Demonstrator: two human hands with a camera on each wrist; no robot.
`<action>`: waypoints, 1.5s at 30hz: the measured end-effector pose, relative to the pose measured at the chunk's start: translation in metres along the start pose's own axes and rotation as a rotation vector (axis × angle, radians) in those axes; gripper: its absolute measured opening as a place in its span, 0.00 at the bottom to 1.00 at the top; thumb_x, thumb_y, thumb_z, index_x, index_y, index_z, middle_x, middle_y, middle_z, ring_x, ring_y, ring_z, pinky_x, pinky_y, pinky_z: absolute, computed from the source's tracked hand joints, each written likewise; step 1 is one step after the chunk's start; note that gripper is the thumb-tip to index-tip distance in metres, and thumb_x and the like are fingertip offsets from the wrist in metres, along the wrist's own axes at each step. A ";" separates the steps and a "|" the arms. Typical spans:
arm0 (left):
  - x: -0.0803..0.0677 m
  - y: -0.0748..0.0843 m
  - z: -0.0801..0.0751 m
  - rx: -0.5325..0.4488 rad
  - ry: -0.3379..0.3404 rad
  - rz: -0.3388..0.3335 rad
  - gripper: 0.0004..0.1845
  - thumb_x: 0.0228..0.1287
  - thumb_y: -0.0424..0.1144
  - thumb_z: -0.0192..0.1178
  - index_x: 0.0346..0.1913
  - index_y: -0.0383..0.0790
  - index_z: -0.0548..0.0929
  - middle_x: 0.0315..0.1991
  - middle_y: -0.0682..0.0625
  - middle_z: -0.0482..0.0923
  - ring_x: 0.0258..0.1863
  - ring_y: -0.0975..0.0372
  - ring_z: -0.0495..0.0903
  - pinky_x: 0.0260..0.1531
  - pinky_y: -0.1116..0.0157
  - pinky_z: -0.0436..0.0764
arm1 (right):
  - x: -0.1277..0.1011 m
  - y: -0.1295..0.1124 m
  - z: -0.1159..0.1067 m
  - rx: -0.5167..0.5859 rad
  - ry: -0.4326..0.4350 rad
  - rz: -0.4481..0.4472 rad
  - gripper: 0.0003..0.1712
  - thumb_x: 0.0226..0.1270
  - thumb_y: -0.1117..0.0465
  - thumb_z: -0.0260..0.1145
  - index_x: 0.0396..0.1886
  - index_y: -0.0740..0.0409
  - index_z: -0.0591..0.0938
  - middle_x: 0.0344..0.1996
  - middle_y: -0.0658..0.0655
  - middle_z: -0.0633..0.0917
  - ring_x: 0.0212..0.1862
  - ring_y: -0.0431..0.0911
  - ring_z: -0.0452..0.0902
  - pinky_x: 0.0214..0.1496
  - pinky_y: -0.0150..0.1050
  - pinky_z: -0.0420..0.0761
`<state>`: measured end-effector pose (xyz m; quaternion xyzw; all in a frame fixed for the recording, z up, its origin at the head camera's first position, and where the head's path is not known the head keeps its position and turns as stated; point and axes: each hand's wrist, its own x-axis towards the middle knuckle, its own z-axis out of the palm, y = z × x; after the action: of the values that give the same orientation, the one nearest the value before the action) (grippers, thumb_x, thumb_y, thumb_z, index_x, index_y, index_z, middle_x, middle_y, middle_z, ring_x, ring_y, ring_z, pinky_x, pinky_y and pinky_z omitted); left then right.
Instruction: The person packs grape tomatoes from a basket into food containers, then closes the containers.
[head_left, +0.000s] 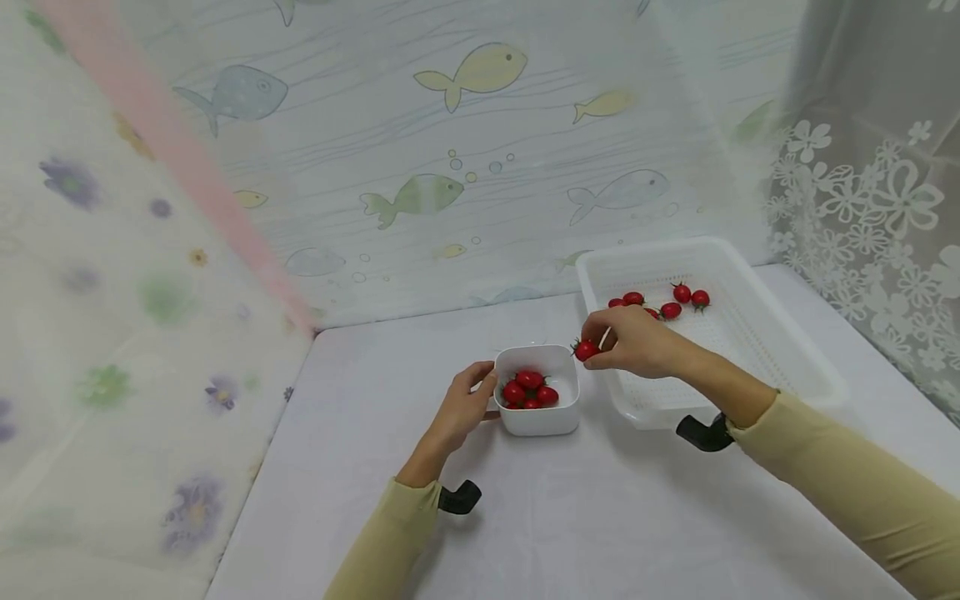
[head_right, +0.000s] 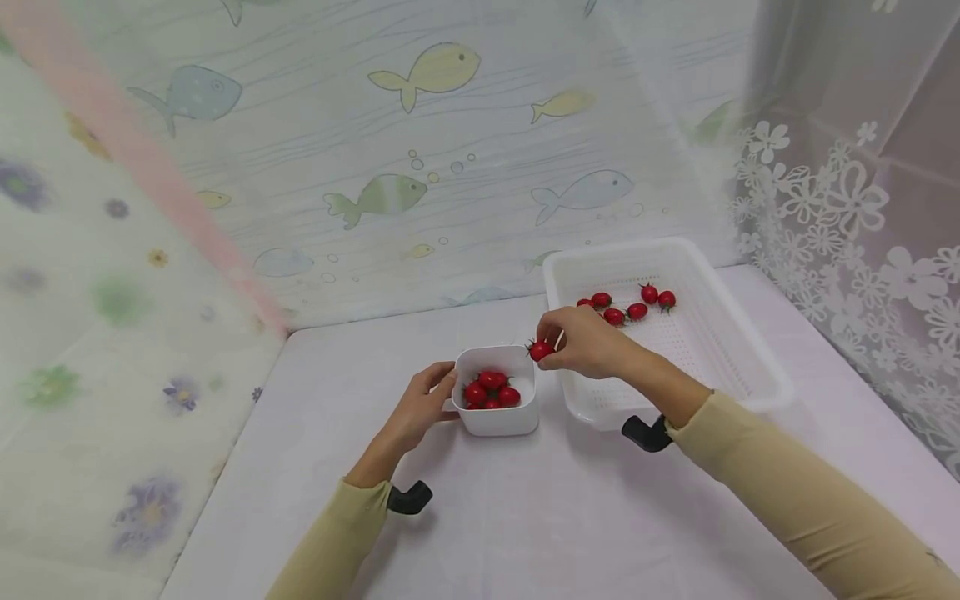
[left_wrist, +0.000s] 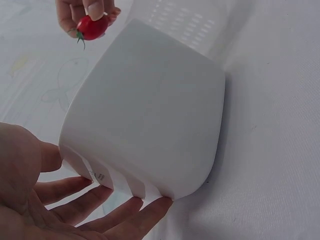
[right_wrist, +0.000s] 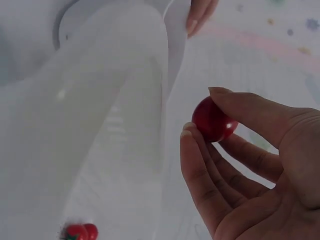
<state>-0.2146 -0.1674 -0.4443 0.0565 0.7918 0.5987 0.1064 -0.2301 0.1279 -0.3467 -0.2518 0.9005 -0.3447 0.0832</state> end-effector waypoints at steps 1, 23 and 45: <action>0.000 0.000 0.000 -0.002 -0.002 0.001 0.24 0.83 0.42 0.48 0.73 0.34 0.69 0.74 0.36 0.65 0.67 0.41 0.73 0.49 0.51 0.88 | 0.001 -0.001 0.004 -0.001 -0.003 -0.009 0.13 0.63 0.63 0.76 0.45 0.60 0.85 0.38 0.53 0.86 0.39 0.47 0.85 0.41 0.41 0.88; 0.002 0.000 -0.003 -0.014 -0.006 0.001 0.22 0.83 0.42 0.49 0.72 0.36 0.71 0.75 0.38 0.64 0.68 0.41 0.72 0.47 0.52 0.89 | 0.037 -0.026 0.081 -0.127 -0.032 -0.039 0.11 0.61 0.69 0.76 0.41 0.62 0.82 0.33 0.53 0.85 0.37 0.45 0.78 0.40 0.37 0.84; 0.002 0.000 -0.001 -0.010 -0.002 -0.010 0.23 0.83 0.42 0.49 0.72 0.35 0.70 0.75 0.38 0.64 0.68 0.41 0.72 0.47 0.52 0.89 | 0.044 -0.020 0.092 -0.222 -0.043 -0.245 0.38 0.52 0.75 0.79 0.64 0.58 0.78 0.54 0.58 0.86 0.57 0.56 0.80 0.63 0.52 0.83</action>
<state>-0.2162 -0.1677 -0.4438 0.0527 0.7890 0.6021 0.1104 -0.2306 0.0392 -0.4011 -0.3747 0.8936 -0.2452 0.0312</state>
